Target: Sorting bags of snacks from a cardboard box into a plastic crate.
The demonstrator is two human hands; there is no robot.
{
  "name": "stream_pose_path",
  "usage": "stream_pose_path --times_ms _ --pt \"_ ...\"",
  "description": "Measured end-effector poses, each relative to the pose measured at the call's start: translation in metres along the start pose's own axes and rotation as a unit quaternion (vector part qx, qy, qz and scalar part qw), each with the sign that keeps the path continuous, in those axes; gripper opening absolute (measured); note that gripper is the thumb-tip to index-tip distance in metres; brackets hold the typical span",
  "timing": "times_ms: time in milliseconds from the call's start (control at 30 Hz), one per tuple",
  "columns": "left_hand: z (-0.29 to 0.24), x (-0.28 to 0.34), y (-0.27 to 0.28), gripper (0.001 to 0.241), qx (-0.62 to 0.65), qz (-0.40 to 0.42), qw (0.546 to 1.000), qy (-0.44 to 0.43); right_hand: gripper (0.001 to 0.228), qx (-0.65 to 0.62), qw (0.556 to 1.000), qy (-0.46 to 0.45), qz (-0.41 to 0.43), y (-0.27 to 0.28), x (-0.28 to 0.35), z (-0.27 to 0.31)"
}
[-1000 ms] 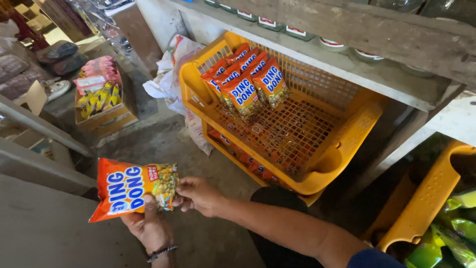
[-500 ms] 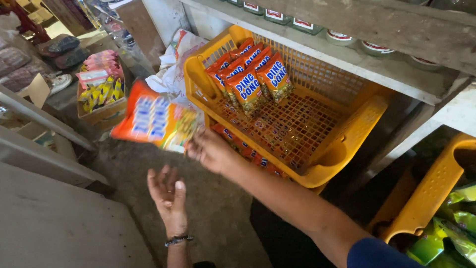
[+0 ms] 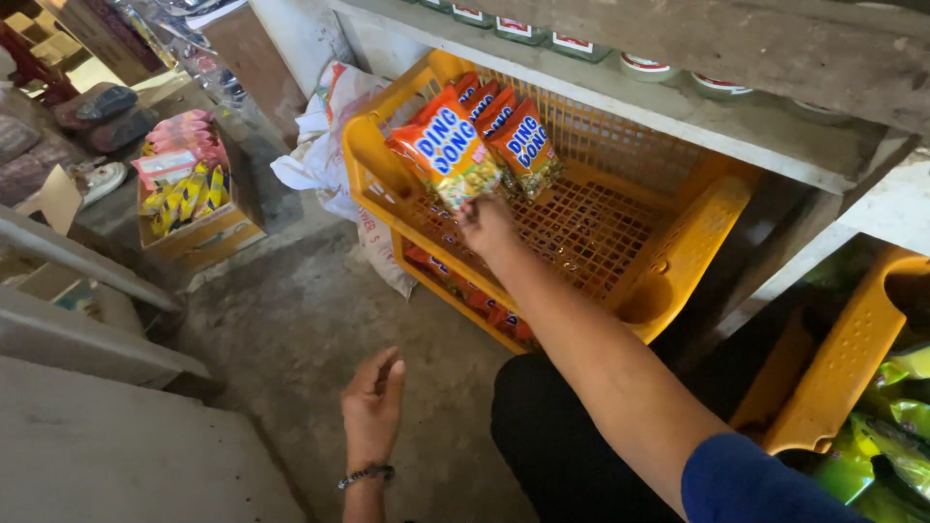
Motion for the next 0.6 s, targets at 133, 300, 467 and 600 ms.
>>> stream_pose_path --times_ms 133,300,467,600 --pt "-0.017 -0.002 0.0 0.025 -0.014 0.006 1.0 -0.012 0.01 0.08 0.995 0.018 -0.047 0.048 -0.053 0.019" --pt "-0.022 -0.004 -0.004 0.031 -0.093 0.044 0.995 0.003 0.018 0.072 0.993 0.014 -0.088 0.098 -0.097 0.027" --pt "-0.004 -0.005 -0.013 0.029 -0.095 0.08 0.991 0.045 0.021 0.089 0.993 0.006 -0.084 0.117 -0.118 0.014" --pt "-0.012 -0.009 -0.018 0.026 -0.101 0.116 0.987 0.038 0.025 0.124 0.98 0.015 -0.153 0.126 -0.116 0.01"
Point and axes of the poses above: each hand's wrist, its own x-axis away from the middle knuckle, its own y-axis out of the back of the hand, z = x × y, the point moved 7 cm from there along -x, towards the middle knuckle, and after that the axes turned 2 degrees about -x, right-handed, at the moved point
